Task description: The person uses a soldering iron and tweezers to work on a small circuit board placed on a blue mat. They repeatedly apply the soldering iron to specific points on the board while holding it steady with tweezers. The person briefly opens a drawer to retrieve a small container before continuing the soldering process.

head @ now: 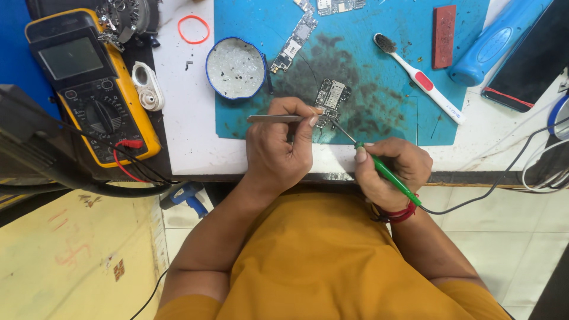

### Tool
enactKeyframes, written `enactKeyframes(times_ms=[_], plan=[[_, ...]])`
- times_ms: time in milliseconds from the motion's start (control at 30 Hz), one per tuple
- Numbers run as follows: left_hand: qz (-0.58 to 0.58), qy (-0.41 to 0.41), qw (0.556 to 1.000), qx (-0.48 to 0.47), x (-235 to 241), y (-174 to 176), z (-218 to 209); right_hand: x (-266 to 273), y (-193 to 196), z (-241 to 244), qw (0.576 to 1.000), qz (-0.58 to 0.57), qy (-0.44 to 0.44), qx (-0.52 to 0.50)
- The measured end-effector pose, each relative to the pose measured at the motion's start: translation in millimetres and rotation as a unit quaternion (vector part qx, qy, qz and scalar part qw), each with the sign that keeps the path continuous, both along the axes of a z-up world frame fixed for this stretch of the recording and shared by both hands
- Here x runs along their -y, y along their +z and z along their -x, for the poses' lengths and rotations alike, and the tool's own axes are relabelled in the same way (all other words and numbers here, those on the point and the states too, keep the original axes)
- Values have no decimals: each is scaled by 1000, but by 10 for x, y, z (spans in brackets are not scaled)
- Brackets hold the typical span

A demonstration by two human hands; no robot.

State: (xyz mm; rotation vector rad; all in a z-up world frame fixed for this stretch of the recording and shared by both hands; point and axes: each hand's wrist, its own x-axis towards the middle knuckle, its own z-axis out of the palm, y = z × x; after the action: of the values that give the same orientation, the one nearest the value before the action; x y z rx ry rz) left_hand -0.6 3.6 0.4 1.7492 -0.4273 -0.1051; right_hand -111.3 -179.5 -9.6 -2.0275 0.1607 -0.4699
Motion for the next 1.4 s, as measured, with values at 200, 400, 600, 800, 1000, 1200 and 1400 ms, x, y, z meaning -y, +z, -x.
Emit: enactKeyframes(times_ms=[200, 400, 600, 800, 1000, 1200, 1400], plan=[[-6, 5, 1000, 14, 4, 8, -7, -6, 38, -32, 1000, 8, 5, -3], [-3, 1, 1000, -2, 9, 13, -13, -7, 51, -49, 1000, 17, 5, -5], [-13, 2, 1000, -4, -2, -1, -6, -13, 47, -40, 1000, 13, -3, -6], [-10, 3, 1000, 10, 20, 35, -28, -32, 70, -73, 1000, 13, -10, 0], [-14, 4, 1000, 2, 1, 6, 3, -22, 27, -8, 1000, 12, -19, -10], [-10, 1, 1000, 2, 8, 33, -5, -33, 41, -20, 1000, 6, -19, -11], [-9, 0, 1000, -1, 8, 11, 2, -16, 43, -25, 1000, 10, -11, -7]])
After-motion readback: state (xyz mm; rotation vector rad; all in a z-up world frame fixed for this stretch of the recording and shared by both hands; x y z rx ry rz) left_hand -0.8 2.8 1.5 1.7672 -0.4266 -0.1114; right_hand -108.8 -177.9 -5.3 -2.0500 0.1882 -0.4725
